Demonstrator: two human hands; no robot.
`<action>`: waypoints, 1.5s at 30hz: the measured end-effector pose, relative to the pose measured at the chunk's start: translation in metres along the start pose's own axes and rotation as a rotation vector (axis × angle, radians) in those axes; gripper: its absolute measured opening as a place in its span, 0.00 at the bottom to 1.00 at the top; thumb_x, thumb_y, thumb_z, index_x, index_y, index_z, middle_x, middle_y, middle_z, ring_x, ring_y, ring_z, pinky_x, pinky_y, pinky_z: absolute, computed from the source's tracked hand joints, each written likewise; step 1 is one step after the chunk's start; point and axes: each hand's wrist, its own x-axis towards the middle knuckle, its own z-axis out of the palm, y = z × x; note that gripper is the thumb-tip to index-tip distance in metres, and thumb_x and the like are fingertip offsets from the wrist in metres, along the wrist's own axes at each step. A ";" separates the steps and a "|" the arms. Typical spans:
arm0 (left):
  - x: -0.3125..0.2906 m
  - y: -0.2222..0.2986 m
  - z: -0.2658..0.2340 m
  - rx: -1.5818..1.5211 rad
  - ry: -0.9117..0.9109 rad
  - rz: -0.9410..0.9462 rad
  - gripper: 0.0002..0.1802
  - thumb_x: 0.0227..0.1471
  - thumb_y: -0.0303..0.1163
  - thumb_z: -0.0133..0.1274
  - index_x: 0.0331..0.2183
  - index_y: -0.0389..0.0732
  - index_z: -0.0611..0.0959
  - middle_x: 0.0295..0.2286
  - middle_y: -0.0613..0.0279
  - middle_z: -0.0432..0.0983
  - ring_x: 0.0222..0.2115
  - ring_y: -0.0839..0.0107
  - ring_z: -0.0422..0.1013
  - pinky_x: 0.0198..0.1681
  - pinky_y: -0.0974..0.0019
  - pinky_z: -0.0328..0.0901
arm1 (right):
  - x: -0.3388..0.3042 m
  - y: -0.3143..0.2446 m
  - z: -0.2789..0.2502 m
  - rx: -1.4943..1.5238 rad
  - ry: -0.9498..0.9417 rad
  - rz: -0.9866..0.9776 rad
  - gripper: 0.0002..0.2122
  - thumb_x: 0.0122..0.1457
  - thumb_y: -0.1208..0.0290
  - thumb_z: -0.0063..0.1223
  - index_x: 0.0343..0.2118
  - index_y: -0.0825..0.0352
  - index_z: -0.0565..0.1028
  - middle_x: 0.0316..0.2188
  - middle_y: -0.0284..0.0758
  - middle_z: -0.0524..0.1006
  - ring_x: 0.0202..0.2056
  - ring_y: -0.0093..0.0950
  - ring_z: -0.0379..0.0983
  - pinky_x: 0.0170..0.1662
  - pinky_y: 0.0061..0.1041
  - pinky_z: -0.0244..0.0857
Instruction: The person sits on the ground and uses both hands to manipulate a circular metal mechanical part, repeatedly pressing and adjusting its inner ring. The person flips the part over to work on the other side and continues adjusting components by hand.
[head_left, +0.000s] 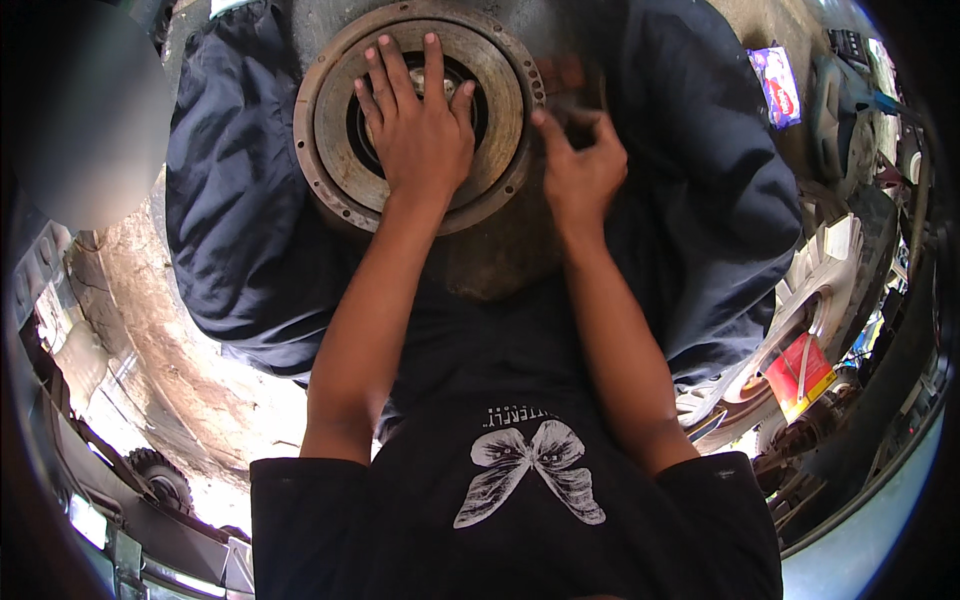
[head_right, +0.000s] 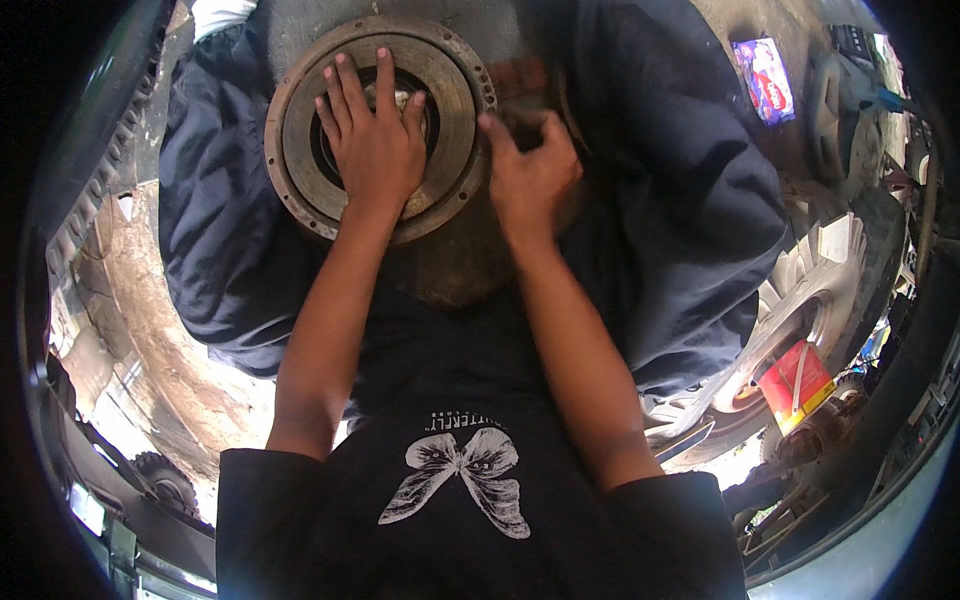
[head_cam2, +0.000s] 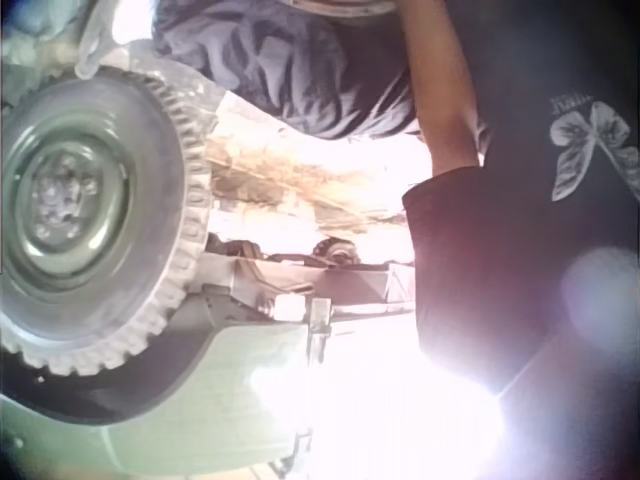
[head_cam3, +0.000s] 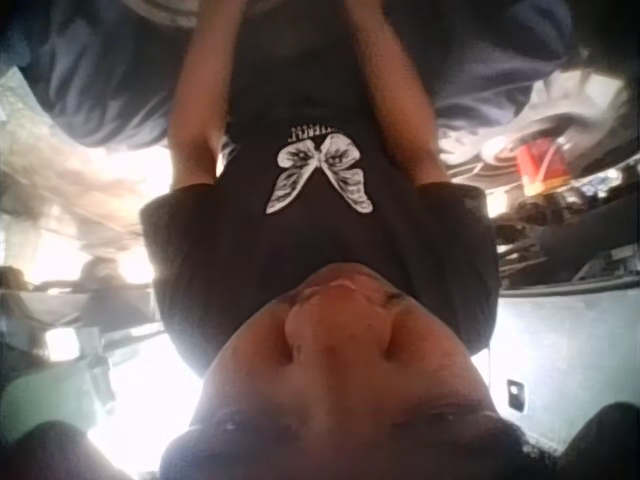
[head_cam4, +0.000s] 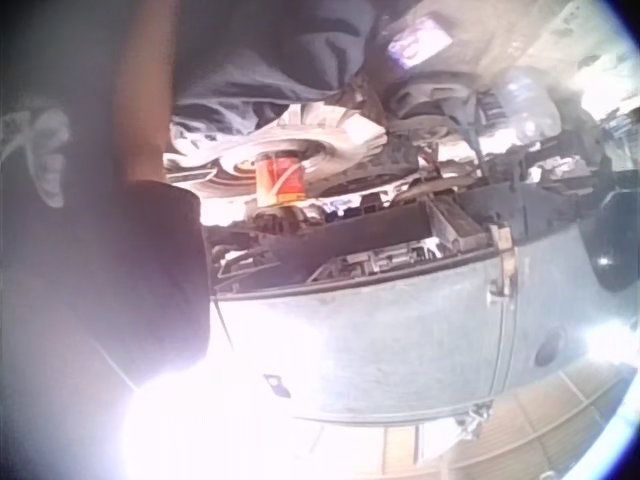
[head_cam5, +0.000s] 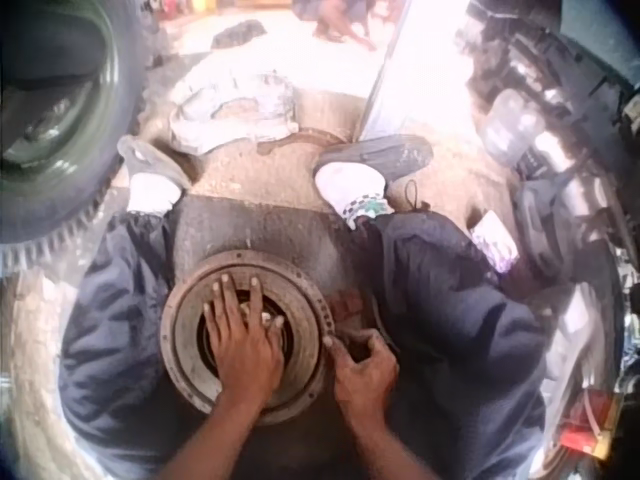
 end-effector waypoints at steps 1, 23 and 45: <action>-0.001 0.001 -0.001 -0.013 -0.003 0.000 0.37 0.72 0.56 0.40 0.74 0.51 0.61 0.73 0.34 0.42 0.74 0.38 0.38 0.75 0.35 0.35 | 0.000 0.003 0.001 0.009 0.006 0.001 0.13 0.56 0.68 0.75 0.36 0.72 0.84 0.35 0.38 0.87 0.38 0.24 0.82 0.49 0.27 0.72; 0.000 0.000 0.001 -0.005 0.001 -0.011 0.37 0.73 0.58 0.36 0.74 0.50 0.60 0.72 0.34 0.42 0.74 0.37 0.37 0.74 0.33 0.36 | 0.004 0.023 0.007 0.311 -0.062 0.146 0.17 0.58 0.64 0.73 0.42 0.73 0.85 0.37 0.40 0.87 0.41 0.26 0.81 0.51 0.27 0.71; 0.000 -0.001 0.002 0.020 -0.046 -0.015 0.38 0.73 0.58 0.36 0.74 0.49 0.58 0.73 0.34 0.40 0.75 0.37 0.34 0.74 0.33 0.33 | -0.015 0.036 0.017 0.688 -0.033 0.348 0.16 0.58 0.66 0.74 0.42 0.73 0.84 0.39 0.35 0.85 0.43 0.24 0.78 0.50 0.26 0.69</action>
